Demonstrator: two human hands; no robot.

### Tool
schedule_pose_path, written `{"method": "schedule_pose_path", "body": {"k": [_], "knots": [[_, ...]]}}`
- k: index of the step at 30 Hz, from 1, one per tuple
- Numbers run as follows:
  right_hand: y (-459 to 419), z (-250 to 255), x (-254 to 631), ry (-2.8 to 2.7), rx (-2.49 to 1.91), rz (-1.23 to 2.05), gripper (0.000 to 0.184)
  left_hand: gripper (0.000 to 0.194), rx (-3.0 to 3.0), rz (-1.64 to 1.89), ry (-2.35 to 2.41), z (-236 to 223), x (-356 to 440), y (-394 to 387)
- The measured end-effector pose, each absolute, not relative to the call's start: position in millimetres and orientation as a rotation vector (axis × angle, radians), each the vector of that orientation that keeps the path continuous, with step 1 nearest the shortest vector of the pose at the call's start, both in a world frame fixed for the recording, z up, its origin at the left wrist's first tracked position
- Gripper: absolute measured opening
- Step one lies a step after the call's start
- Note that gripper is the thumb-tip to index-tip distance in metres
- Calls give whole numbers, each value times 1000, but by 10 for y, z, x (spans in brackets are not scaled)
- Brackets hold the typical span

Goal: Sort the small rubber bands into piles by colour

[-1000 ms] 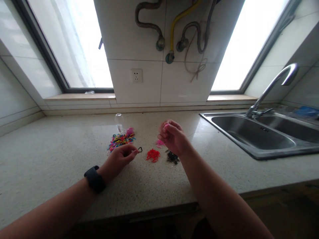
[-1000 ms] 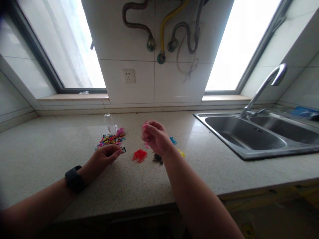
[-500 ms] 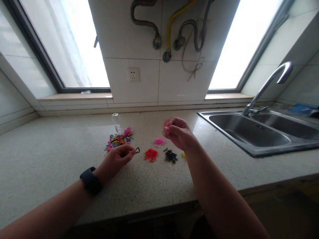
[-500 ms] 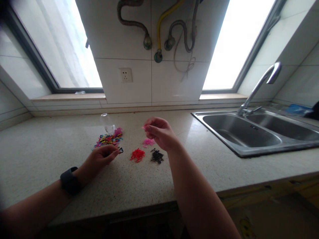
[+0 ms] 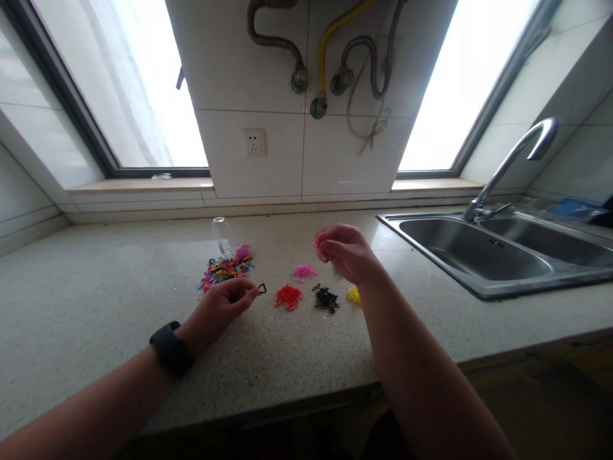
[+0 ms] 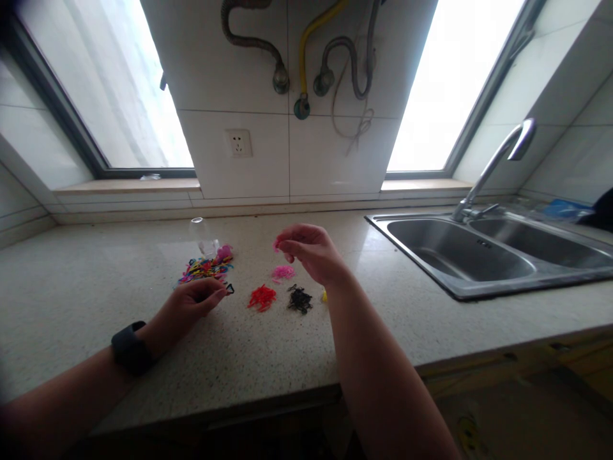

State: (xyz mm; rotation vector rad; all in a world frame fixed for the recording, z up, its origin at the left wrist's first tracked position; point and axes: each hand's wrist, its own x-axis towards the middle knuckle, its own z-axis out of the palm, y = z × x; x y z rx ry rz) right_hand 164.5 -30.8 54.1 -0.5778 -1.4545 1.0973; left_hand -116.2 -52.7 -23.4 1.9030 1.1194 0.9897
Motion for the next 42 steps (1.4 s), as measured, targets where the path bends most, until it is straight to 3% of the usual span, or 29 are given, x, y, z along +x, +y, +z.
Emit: {"method": "schedule_pose_path", "body": {"k": [6,10,23,32,35,38,42], "knots": [[-42,267,1712,-2013,-1222,544,15,28,1911,974,1113,-198,-1146,-546],[23,161,1721,-2194,-1404,313,13,29,1929,955,1119,-200,-1157,-553],[23,148,1796,-2200,-1387,235,17,27,1993,918,1100,-227,-1175,-552],[-170,642,2317,-1896,-1295,85,23,26,1999,919,1093,-224,-1166,-545],[-170,445,2711,-1737,-1469,18,28,26,1994,932,1087,-203,-1154,-559],[-107,65,3037,-1541,-1522,181,39,25,2003,953,1076,-194,-1148,-569],[18,-267,3203,-1423,-1525,316,39,25,2001,960,1079,-193,-1145,-570]]}}
